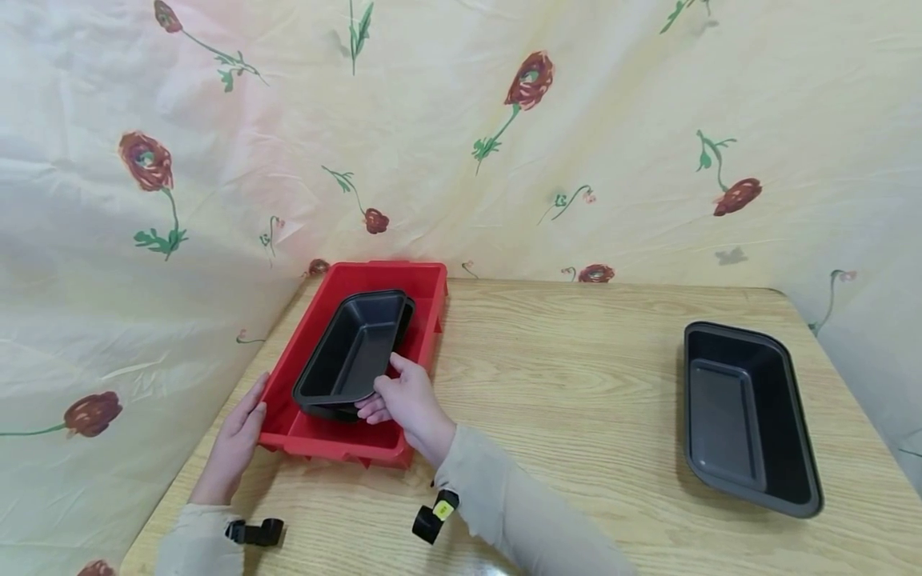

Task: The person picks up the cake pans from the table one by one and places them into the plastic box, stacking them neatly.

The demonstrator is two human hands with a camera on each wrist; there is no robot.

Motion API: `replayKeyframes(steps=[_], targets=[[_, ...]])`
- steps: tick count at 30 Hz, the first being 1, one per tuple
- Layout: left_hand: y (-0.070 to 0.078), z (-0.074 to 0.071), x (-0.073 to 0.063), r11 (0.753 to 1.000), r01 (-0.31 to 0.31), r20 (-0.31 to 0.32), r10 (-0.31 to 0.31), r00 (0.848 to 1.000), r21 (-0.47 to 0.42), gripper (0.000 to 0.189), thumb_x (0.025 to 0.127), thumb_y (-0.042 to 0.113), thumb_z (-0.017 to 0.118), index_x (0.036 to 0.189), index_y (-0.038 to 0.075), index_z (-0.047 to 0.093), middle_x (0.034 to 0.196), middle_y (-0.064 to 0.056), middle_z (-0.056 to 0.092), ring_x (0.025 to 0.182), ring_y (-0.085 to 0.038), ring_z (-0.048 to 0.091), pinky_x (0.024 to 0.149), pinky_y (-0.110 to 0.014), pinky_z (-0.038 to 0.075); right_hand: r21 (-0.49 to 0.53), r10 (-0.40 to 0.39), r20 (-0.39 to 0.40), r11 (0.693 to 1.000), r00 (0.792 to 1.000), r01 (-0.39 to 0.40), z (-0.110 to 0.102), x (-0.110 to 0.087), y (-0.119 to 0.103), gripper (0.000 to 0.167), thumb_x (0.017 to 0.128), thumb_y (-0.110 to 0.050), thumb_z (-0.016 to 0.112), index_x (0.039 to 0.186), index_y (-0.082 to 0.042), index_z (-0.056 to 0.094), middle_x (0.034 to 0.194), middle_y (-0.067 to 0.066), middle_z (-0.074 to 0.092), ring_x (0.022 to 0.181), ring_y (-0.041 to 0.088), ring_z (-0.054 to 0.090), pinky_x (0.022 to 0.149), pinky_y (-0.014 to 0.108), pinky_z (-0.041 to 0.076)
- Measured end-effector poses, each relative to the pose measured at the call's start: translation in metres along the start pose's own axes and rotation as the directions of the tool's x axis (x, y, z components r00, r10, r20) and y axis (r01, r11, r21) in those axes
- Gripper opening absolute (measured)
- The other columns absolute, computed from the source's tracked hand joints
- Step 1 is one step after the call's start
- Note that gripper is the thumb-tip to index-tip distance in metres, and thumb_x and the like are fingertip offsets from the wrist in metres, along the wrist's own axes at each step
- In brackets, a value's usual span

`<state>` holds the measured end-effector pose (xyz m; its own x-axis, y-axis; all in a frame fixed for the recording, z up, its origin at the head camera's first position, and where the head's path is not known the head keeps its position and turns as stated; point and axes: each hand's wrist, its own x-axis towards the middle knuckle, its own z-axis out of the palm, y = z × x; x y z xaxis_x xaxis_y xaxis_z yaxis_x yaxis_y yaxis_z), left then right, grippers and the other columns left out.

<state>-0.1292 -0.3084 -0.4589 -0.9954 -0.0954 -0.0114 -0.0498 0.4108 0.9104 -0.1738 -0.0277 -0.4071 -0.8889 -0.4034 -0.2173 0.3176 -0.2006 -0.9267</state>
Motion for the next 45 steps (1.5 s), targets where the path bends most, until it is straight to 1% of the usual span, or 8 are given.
replayKeyframes(steps=[5,14,19,22,29,35,40,45], targets=[[-0.0015,0.0003,0.0010,1.000,-0.013,0.002,0.013,1.000,-0.012,0.052,0.107,0.016,0.034,0.157,0.015,0.021,0.160,-0.009,0.020,0.143,-0.030,0.023,0.093,-0.004,0.030,0.003,-0.004,-0.006,1.000,1.000,0.004,0.0022,-0.0003,-0.0006,0.055,0.097,-0.003,0.050,0.150,-0.001,0.033,0.097,0.030,0.068,0.056,0.014,0.065,0.058,0.025,0.056],[-0.0062,0.0001,0.0027,1.000,-0.031,-0.009,0.031,0.999,-0.004,0.051,0.106,0.015,0.034,0.156,0.012,0.023,0.160,-0.012,0.021,0.143,-0.031,0.023,0.092,-0.002,0.028,0.011,0.017,-0.015,1.000,1.000,-0.017,0.0024,0.0034,0.0010,0.059,0.097,-0.003,0.049,0.152,0.002,0.027,0.094,0.029,0.068,0.056,0.014,0.065,0.058,0.025,0.056],[-0.0052,0.0002,0.0021,0.999,-0.033,-0.008,0.033,0.999,-0.014,0.051,0.107,0.015,0.034,0.156,0.012,0.023,0.160,-0.011,0.022,0.143,-0.031,0.023,0.092,-0.003,0.029,-0.003,0.022,-0.011,1.000,1.000,-0.022,0.0009,0.0057,0.0012,0.057,0.098,-0.003,0.050,0.151,0.001,0.029,0.094,0.029,0.068,0.055,0.014,0.065,0.057,0.026,0.056],[-0.0044,0.0001,0.0016,0.999,-0.033,-0.006,0.032,0.999,-0.025,0.051,0.107,0.016,0.035,0.156,0.012,0.022,0.160,-0.011,0.021,0.143,-0.030,0.023,0.092,-0.003,0.029,-0.014,0.023,-0.003,1.000,1.000,-0.023,0.0001,0.0058,0.0010,0.058,0.098,-0.003,0.050,0.151,0.002,0.027,0.094,0.030,0.068,0.054,0.015,0.065,0.056,0.026,0.056],[-0.0044,-0.0002,0.0007,0.998,-0.058,-0.002,0.058,0.998,-0.032,0.051,0.107,0.014,0.035,0.156,0.008,0.021,0.159,-0.017,0.021,0.142,-0.036,0.025,0.092,-0.004,0.030,-0.056,0.040,0.017,0.998,0.999,-0.039,-0.0003,0.0037,0.0003,0.062,0.100,-0.005,0.050,0.154,0.001,0.019,0.093,0.026,0.069,0.054,0.016,0.065,0.055,0.027,0.056],[-0.0059,0.0009,0.0017,0.998,-0.053,-0.010,0.053,0.999,-0.030,0.051,0.106,0.014,0.035,0.155,0.008,0.023,0.159,-0.016,0.022,0.141,-0.035,0.026,0.092,-0.005,0.031,-0.089,0.044,0.017,0.995,0.999,-0.042,-0.0002,0.0047,0.0009,0.062,0.101,-0.006,0.049,0.154,0.003,0.016,0.096,0.027,0.069,0.054,0.016,0.065,0.055,0.029,0.057],[-0.0061,0.0005,0.0015,0.997,-0.057,0.002,0.057,0.998,-0.043,0.051,0.107,0.014,0.034,0.156,0.008,0.021,0.159,-0.017,0.020,0.141,-0.036,0.025,0.092,-0.004,0.031,-0.115,0.066,0.004,0.991,0.998,-0.065,-0.0017,0.0051,0.0005,0.066,0.101,-0.006,0.048,0.154,0.004,0.009,0.093,0.023,0.071,0.052,0.017,0.065,0.054,0.029,0.056],[-0.0063,0.0002,0.0010,0.997,-0.057,0.001,0.057,0.998,-0.055,0.051,0.107,0.013,0.034,0.156,0.009,0.020,0.159,-0.018,0.021,0.141,-0.036,0.025,0.092,-0.004,0.031,-0.149,0.112,0.010,0.983,0.994,-0.109,-0.0037,0.0037,-0.0013,0.070,0.100,-0.007,0.051,0.155,0.002,0.008,0.094,0.021,0.071,0.052,0.018,0.065,0.052,0.028,0.055]])
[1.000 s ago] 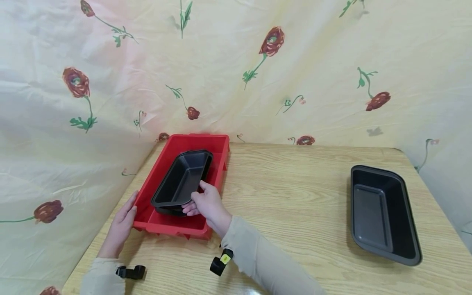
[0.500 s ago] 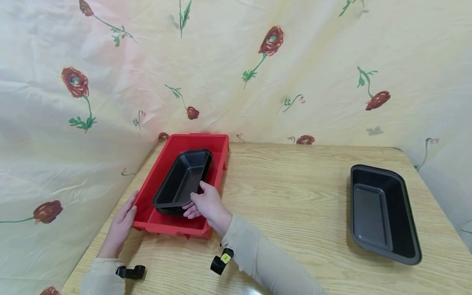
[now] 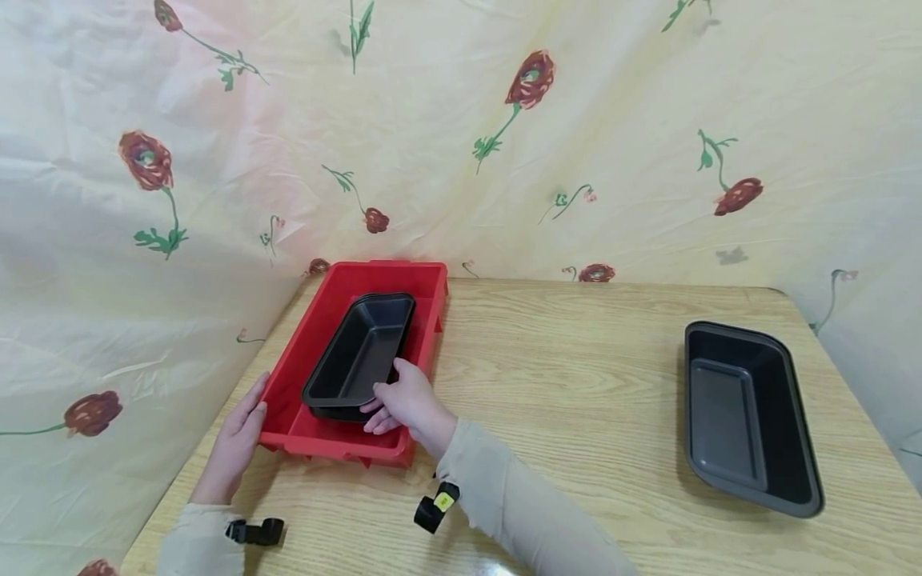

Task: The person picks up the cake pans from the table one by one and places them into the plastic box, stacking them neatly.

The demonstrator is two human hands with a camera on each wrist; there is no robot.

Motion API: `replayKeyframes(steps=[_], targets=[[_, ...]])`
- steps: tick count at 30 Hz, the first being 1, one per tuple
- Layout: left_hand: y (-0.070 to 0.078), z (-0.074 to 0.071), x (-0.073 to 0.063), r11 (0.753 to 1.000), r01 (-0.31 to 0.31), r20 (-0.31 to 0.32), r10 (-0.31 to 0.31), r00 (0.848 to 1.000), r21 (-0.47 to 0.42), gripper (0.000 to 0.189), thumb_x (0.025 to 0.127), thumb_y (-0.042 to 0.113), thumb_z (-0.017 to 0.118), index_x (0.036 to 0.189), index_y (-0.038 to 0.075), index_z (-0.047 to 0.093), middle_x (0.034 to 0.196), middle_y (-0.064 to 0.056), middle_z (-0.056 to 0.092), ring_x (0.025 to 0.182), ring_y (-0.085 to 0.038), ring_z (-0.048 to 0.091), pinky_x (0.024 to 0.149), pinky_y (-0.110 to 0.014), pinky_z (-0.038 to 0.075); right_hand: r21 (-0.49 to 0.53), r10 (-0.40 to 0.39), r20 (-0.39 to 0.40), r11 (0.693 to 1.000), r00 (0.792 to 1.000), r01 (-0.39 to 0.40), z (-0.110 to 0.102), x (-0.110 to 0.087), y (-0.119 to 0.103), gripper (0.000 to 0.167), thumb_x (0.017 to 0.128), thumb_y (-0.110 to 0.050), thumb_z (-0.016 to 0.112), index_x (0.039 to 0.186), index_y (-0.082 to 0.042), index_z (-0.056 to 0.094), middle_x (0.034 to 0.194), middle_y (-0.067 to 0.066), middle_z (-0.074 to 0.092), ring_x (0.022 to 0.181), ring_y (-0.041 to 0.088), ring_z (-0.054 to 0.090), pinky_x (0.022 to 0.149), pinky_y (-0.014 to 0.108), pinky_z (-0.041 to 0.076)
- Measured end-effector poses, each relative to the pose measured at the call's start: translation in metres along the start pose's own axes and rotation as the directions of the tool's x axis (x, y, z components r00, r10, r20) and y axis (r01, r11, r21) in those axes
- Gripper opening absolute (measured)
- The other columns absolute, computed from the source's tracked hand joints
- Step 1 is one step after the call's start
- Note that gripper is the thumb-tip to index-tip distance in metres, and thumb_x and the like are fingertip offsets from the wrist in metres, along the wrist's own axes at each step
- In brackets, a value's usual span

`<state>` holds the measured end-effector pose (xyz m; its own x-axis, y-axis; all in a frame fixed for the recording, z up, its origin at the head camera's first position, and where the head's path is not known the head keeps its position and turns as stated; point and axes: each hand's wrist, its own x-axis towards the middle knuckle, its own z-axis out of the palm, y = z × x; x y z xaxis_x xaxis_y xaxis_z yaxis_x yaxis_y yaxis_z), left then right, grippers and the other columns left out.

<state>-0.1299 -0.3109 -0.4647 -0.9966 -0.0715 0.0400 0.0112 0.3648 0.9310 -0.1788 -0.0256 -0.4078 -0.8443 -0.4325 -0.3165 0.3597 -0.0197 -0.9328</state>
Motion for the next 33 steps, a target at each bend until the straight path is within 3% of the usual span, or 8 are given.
replayKeyframes(steps=[5,12,15,21,33], targets=[[0.002,0.001,0.000,1.000,0.016,-0.007,-0.016,1.000,0.010,0.051,0.107,0.014,0.034,0.156,0.009,0.021,0.159,-0.015,0.021,0.141,-0.034,0.025,0.092,-0.005,0.031,-0.014,0.043,0.033,0.999,0.999,-0.043,-0.001,-0.004,-0.002,0.074,0.099,-0.011,0.055,0.154,0.002,0.008,0.097,0.019,0.071,0.053,0.019,0.065,0.052,0.028,0.055],[0.003,0.001,0.000,1.000,0.004,-0.006,-0.003,1.000,0.003,0.051,0.106,0.014,0.034,0.156,0.008,0.021,0.159,-0.016,0.020,0.141,-0.035,0.025,0.092,-0.005,0.031,-0.058,0.055,0.076,0.997,0.996,-0.050,-0.005,-0.009,-0.002,0.059,0.096,-0.013,0.056,0.146,0.003,0.029,0.104,0.021,0.068,0.057,0.021,0.067,0.052,0.028,0.055],[0.003,0.001,-0.001,1.000,-0.001,-0.005,0.001,1.000,0.000,0.051,0.106,0.014,0.034,0.156,0.008,0.021,0.159,-0.017,0.020,0.141,-0.036,0.025,0.092,-0.004,0.031,-0.073,0.059,0.093,0.996,0.994,-0.053,-0.008,-0.010,-0.001,0.060,0.096,-0.014,0.057,0.146,0.003,0.028,0.104,0.020,0.069,0.058,0.021,0.067,0.052,0.028,0.055],[0.002,0.001,0.000,1.000,0.007,-0.009,-0.007,1.000,0.008,0.051,0.106,0.014,0.034,0.156,0.009,0.022,0.159,-0.015,0.021,0.141,-0.035,0.025,0.092,-0.004,0.032,-0.079,0.081,0.099,0.994,0.992,-0.073,-0.010,-0.011,-0.001,0.074,0.096,-0.016,0.057,0.153,0.004,0.013,0.106,0.020,0.068,0.059,0.020,0.068,0.052,0.028,0.055],[0.004,0.001,-0.001,0.999,0.051,-0.004,-0.051,0.999,0.010,0.052,0.107,0.016,0.033,0.157,0.018,0.019,0.161,-0.011,0.018,0.141,-0.034,0.026,0.090,-0.007,0.035,-0.097,0.091,0.093,0.992,0.992,-0.082,-0.014,-0.016,0.000,0.077,0.095,-0.019,0.061,0.153,0.003,0.015,0.109,0.021,0.065,0.063,0.023,0.069,0.057,0.031,0.057]])
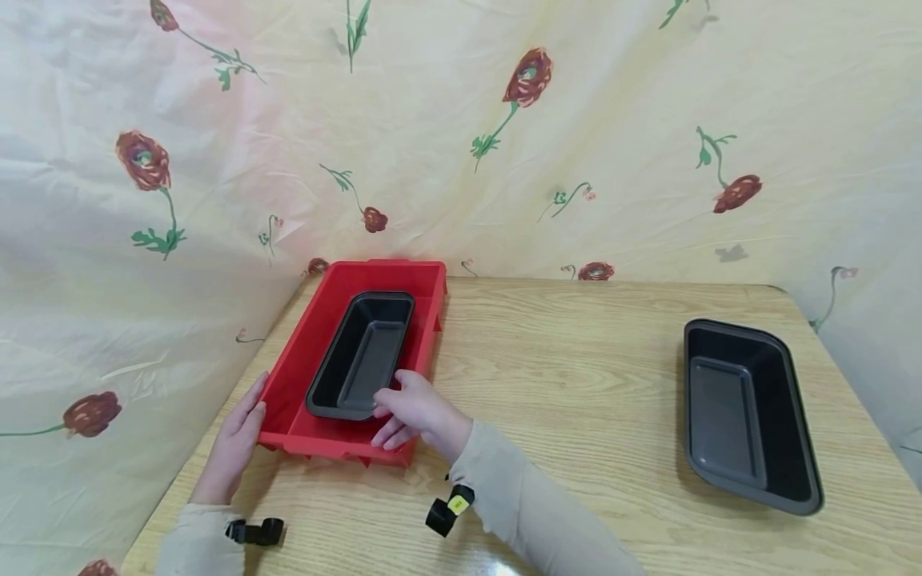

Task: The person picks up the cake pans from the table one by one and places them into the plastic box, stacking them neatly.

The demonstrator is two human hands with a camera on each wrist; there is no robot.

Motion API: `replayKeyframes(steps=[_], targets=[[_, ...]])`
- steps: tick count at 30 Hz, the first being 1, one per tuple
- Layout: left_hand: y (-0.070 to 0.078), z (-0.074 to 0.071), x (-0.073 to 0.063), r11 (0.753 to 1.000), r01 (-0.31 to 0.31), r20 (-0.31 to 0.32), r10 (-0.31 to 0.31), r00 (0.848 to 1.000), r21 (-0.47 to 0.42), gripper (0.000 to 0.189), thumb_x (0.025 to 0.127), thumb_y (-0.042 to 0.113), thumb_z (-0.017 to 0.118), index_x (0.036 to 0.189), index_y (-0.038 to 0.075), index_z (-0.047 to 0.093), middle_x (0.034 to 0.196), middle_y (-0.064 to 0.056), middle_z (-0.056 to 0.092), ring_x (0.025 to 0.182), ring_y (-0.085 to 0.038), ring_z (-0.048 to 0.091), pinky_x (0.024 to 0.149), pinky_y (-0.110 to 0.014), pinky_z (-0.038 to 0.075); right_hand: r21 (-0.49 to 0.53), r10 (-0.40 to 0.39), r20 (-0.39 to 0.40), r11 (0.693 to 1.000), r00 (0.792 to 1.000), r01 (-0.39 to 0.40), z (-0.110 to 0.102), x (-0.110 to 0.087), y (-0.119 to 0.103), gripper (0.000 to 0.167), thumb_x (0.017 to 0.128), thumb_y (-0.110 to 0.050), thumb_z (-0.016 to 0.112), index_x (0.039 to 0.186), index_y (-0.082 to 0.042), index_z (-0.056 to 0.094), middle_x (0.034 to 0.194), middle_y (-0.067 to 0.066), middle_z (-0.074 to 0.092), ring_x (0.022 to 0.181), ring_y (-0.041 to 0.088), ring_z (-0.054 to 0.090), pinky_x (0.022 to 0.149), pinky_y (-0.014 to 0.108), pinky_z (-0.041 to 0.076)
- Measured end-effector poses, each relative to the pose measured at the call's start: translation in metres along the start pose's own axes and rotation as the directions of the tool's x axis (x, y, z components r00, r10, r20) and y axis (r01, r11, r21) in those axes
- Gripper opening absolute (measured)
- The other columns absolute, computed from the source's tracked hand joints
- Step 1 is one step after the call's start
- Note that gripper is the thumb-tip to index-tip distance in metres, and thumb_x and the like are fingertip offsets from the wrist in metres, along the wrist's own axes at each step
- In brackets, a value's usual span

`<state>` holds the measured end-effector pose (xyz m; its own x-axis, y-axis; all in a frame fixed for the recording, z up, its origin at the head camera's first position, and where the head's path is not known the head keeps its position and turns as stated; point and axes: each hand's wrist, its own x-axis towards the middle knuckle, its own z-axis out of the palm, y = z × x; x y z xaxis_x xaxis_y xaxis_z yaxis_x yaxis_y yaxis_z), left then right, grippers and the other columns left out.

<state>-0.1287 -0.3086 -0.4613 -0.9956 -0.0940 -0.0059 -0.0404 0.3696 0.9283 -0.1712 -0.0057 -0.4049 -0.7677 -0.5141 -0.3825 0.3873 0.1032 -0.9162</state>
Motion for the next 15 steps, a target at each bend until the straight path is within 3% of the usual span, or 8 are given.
replayKeyframes(steps=[10,15], targets=[[0.000,0.001,0.001,0.999,0.027,-0.004,-0.027,1.000,0.023,0.052,0.107,0.018,0.033,0.157,0.021,0.019,0.161,-0.008,0.018,0.142,-0.032,0.025,0.097,-0.014,0.035,-0.104,-0.068,0.023,0.992,0.997,0.070,-0.006,-0.012,0.001,0.061,0.096,-0.014,0.056,0.150,0.000,0.030,0.119,0.020,0.062,0.060,0.022,0.067,0.053,0.031,0.056],[-0.001,0.000,0.001,1.000,0.015,-0.005,-0.015,1.000,0.010,0.052,0.107,0.018,0.034,0.157,0.019,0.019,0.161,-0.009,0.019,0.142,-0.032,0.025,0.095,-0.012,0.035,-0.153,-0.109,0.054,0.981,0.993,0.116,-0.011,-0.021,0.002,0.052,0.097,-0.012,0.055,0.145,0.000,0.039,0.116,0.014,0.064,0.060,0.021,0.066,0.052,0.031,0.056]])
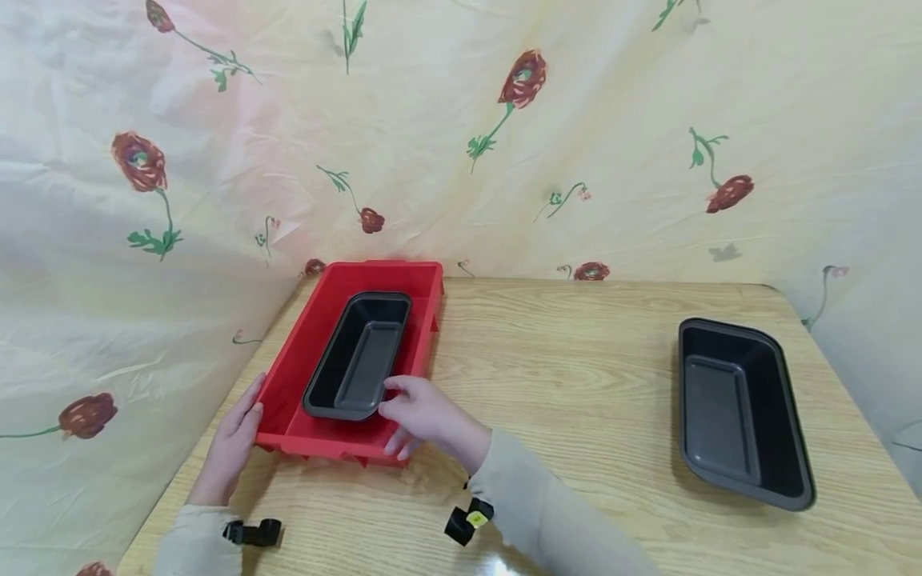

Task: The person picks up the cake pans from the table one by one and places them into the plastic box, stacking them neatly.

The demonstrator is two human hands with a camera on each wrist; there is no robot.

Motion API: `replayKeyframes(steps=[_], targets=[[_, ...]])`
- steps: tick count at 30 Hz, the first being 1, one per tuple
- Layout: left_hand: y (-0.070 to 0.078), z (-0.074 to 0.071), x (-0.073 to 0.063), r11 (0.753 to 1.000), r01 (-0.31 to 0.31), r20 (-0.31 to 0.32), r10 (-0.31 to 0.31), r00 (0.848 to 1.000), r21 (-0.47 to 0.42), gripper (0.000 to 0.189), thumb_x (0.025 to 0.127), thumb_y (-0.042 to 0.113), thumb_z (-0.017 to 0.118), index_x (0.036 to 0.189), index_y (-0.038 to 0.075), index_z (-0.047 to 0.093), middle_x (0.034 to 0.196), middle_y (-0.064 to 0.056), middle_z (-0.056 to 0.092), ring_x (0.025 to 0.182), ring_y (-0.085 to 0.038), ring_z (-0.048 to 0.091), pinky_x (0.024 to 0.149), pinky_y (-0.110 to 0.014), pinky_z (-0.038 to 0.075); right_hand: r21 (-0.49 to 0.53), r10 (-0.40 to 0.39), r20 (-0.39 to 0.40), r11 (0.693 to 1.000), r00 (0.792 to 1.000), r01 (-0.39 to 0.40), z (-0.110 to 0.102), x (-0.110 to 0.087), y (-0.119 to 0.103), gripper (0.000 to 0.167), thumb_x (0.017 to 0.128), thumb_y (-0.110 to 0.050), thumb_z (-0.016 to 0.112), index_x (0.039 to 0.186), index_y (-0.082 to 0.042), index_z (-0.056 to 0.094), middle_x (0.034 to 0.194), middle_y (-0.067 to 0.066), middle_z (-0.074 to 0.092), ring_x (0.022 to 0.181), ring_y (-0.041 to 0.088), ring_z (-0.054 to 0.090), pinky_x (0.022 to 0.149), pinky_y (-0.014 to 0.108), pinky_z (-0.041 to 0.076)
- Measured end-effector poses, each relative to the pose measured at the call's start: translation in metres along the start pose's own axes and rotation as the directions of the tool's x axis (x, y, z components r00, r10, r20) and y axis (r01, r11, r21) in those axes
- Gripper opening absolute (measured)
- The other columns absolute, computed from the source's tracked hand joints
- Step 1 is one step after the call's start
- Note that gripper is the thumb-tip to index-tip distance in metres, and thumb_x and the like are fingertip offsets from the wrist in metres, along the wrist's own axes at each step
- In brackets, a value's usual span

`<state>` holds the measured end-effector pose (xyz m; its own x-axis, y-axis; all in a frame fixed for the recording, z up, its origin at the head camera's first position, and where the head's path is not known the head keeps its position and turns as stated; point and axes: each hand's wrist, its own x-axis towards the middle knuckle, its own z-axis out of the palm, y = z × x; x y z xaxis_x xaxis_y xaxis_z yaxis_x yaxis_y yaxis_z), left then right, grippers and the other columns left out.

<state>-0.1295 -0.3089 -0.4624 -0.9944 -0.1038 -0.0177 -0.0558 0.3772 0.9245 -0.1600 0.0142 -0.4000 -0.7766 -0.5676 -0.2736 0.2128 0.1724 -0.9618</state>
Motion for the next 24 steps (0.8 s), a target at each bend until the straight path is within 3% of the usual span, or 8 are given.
replayKeyframes(steps=[15,24], targets=[[-0.001,0.000,-0.001,1.000,-0.001,-0.013,0.001,1.000,0.002,0.052,0.107,0.021,0.034,0.157,0.019,0.021,0.160,-0.008,0.021,0.141,-0.032,0.027,0.092,-0.010,0.036,-0.035,-0.091,0.055,0.995,0.994,0.093,-0.023,-0.030,0.002,0.051,0.099,-0.016,0.055,0.144,0.002,0.041,0.122,0.017,0.062,0.067,0.025,0.068,0.062,0.038,0.058],[0.000,-0.001,0.001,1.000,-0.001,0.001,0.001,1.000,-0.001,0.052,0.107,0.018,0.033,0.157,0.018,0.020,0.161,-0.008,0.019,0.142,-0.031,0.025,0.093,-0.008,0.033,-0.070,-0.122,0.018,0.990,0.992,0.123,-0.041,-0.047,0.006,0.048,0.101,-0.015,0.052,0.144,0.002,0.042,0.120,0.016,0.065,0.063,0.024,0.066,0.059,0.034,0.057]])
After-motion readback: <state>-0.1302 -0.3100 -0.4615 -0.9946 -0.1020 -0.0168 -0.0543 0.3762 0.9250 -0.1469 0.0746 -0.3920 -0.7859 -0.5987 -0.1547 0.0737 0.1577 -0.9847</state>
